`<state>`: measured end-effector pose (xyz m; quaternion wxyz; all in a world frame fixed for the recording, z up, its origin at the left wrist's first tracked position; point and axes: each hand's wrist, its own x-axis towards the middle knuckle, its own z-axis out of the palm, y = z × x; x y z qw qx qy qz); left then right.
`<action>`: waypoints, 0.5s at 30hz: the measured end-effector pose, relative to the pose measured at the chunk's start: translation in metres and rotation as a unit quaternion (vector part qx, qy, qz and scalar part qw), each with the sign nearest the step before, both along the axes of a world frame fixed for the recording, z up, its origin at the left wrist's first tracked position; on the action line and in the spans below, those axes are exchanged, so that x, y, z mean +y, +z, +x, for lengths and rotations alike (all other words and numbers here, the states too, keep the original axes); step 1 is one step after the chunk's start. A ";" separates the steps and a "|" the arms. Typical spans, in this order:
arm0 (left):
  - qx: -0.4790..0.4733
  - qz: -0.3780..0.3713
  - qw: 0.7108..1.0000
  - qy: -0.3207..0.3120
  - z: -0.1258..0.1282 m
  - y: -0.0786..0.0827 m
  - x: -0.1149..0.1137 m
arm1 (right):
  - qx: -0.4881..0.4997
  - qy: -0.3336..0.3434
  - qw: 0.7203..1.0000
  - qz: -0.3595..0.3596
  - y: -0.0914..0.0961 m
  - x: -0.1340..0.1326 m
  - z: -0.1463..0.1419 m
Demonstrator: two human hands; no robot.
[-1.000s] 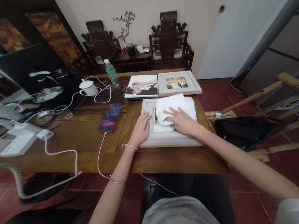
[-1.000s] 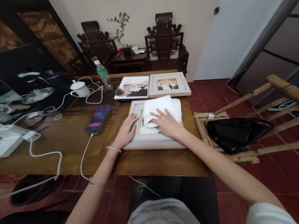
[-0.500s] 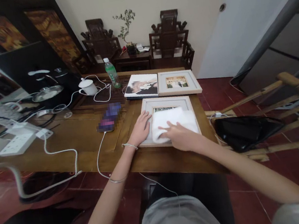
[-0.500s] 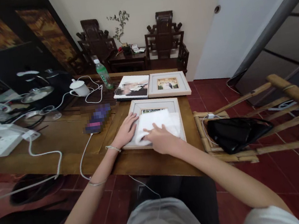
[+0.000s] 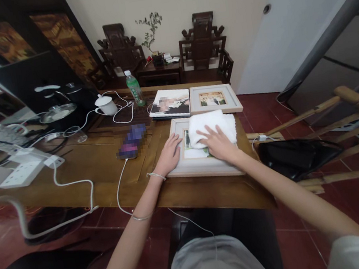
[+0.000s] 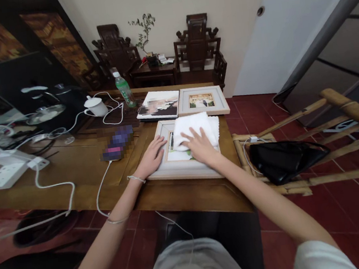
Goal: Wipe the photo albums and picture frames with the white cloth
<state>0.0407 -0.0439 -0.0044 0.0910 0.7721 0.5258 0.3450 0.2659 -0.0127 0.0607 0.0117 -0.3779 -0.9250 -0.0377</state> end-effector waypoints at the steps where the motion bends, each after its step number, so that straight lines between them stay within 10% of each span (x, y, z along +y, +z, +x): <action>1: -0.001 -0.001 1.000 -0.001 0.000 0.000 0.000 | 0.004 -0.012 1.000 0.026 -0.003 0.011 0.000; 6: -0.014 -0.013 1.000 0.001 0.001 0.001 0.000 | 0.004 -0.054 0.998 0.043 -0.008 0.029 -0.013; 15: -0.140 -0.041 0.989 0.038 0.008 0.015 -0.006 | -0.030 0.095 0.989 -0.105 0.015 -0.054 -0.033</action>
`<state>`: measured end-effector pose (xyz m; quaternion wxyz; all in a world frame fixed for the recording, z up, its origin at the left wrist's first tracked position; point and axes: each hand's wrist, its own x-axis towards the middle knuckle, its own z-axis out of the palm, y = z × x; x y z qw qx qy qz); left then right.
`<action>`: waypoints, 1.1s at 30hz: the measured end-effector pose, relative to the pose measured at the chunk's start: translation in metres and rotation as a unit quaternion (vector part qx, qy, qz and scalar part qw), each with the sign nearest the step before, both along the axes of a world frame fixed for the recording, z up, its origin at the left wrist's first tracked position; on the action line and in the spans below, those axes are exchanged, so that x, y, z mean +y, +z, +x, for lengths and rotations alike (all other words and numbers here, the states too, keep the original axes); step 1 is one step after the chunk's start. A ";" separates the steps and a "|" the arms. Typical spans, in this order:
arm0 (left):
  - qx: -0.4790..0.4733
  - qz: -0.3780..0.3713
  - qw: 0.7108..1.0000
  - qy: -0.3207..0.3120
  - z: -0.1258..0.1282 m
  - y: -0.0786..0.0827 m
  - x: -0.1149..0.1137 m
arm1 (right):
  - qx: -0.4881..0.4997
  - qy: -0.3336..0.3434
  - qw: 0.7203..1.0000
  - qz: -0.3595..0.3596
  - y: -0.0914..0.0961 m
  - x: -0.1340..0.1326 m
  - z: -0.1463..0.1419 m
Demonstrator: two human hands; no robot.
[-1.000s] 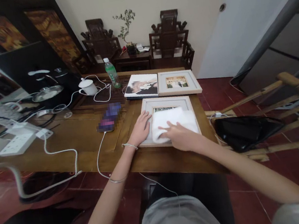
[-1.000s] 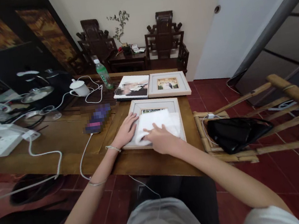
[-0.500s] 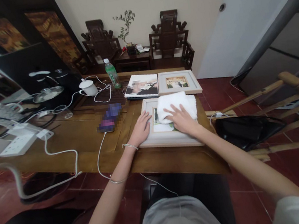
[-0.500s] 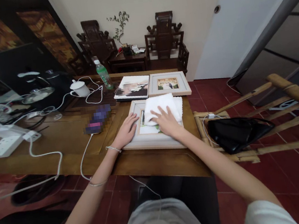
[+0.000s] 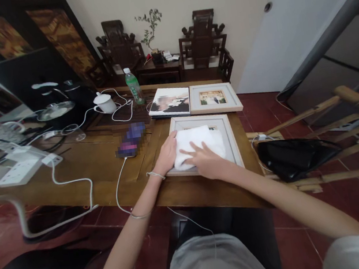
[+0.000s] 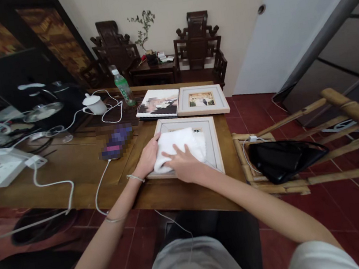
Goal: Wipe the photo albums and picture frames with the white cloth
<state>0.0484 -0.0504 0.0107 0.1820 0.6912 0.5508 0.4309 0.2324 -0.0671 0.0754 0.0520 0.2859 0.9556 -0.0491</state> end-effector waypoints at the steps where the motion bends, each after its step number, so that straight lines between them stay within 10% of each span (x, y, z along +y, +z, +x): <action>1: -0.013 0.006 1.000 0.005 0.000 0.001 0.000 | 0.009 0.015 1.000 0.012 -0.001 -0.006 -0.001; 20: 0.097 0.010 0.994 -0.038 -0.007 -0.013 0.006 | 0.028 -0.135 0.973 0.186 -0.017 0.101 -0.030; 33: 0.111 0.034 0.992 -0.040 -0.009 -0.018 0.007 | -0.031 -0.234 0.952 0.196 -0.006 0.098 0.071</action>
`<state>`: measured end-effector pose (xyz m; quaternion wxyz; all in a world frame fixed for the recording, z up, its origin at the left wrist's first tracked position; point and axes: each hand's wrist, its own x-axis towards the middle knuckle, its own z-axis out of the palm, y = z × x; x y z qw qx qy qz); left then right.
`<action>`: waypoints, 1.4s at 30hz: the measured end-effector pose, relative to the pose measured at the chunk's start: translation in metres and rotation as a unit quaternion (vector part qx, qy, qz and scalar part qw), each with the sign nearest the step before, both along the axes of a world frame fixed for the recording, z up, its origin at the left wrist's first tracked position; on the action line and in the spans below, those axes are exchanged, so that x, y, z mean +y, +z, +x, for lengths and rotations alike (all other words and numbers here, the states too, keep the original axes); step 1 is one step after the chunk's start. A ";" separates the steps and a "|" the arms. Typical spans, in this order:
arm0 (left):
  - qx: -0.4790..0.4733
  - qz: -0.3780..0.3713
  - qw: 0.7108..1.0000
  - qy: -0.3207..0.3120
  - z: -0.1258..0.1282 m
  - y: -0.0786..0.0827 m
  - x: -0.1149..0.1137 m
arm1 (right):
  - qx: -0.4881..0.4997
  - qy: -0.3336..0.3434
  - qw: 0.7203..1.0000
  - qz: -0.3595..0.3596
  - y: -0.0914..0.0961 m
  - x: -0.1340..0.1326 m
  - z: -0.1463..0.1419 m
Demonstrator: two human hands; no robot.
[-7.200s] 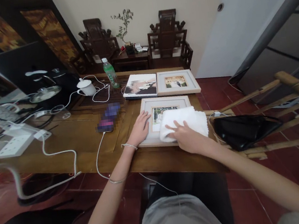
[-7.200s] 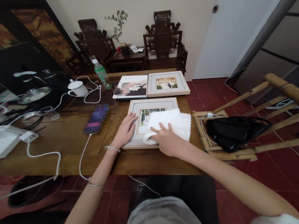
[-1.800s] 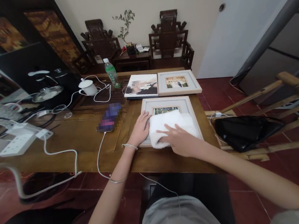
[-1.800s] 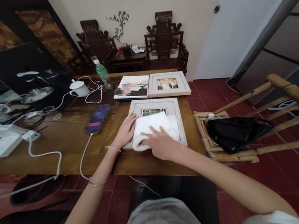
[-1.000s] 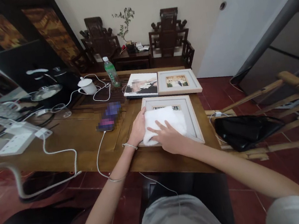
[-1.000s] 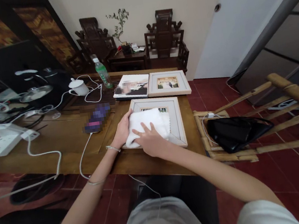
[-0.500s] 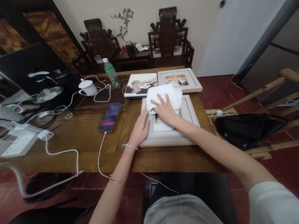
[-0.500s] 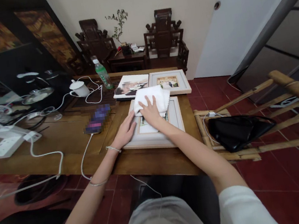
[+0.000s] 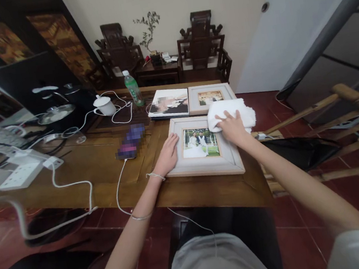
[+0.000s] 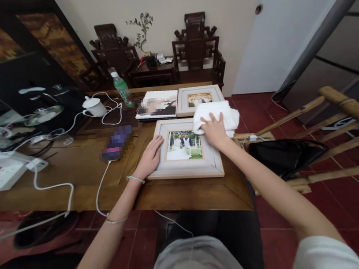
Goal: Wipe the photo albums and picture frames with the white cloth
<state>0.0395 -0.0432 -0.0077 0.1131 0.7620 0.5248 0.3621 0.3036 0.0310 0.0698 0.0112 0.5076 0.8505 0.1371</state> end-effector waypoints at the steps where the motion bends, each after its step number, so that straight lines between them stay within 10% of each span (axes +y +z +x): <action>1: -0.002 0.003 1.000 0.000 0.000 -0.001 0.000 | -0.006 0.000 1.000 -0.002 0.000 -0.006 0.006; 14: 0.003 0.006 1.000 -0.006 -0.002 -0.002 0.001 | 0.018 0.131 0.976 -0.175 0.033 -0.139 0.024; 30: 0.007 -0.002 1.000 -0.015 -0.004 0.000 0.001 | 0.030 0.041 0.998 -0.042 -0.012 -0.009 -0.028; 42: 0.009 -0.005 1.000 -0.008 -0.001 0.002 0.000 | 0.001 0.104 0.969 -0.223 0.028 -0.150 -0.026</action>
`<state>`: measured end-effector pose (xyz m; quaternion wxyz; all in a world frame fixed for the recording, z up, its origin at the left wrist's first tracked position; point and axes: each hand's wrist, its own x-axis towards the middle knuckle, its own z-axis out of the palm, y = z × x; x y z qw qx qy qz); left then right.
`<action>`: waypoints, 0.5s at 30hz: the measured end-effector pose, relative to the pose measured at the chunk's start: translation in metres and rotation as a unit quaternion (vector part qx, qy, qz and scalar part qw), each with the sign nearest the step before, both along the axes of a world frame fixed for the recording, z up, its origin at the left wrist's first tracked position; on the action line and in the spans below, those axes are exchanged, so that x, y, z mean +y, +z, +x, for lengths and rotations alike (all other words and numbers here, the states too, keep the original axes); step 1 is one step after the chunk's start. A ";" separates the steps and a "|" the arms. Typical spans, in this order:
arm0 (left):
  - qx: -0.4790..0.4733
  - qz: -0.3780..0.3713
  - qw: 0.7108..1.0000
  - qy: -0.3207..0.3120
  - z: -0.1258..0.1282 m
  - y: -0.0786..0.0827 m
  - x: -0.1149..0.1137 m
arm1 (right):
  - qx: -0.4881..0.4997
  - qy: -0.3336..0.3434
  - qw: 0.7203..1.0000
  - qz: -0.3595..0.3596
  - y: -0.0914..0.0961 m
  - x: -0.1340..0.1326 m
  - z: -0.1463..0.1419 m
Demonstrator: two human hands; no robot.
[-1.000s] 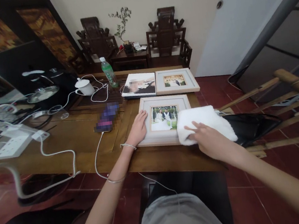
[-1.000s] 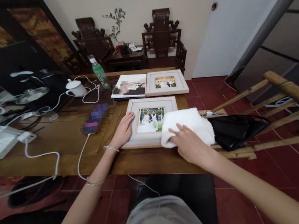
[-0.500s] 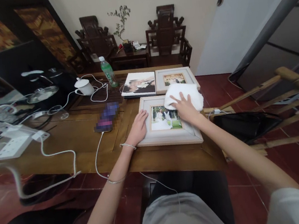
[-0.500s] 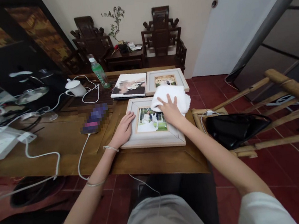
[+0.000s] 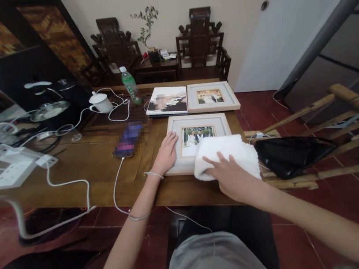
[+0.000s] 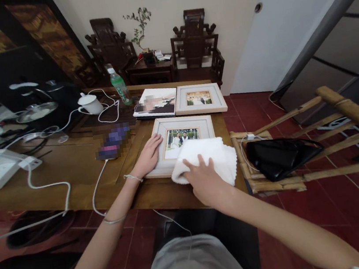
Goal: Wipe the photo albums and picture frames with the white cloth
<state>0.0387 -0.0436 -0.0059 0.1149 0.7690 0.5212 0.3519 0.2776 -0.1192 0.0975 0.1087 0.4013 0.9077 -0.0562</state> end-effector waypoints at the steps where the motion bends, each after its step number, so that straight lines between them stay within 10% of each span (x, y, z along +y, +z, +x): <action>1: 0.002 0.000 1.000 0.001 0.000 0.000 0.000 | 0.002 0.007 1.000 -0.017 0.003 -0.004 -0.001; 6: 0.009 0.004 1.000 0.002 0.000 0.000 0.000 | 0.028 0.013 0.999 0.014 -0.010 0.013 -0.007; 15: 0.008 0.019 1.000 -0.002 -0.001 -0.003 0.002 | 0.073 -0.048 0.980 0.181 -0.043 0.119 -0.008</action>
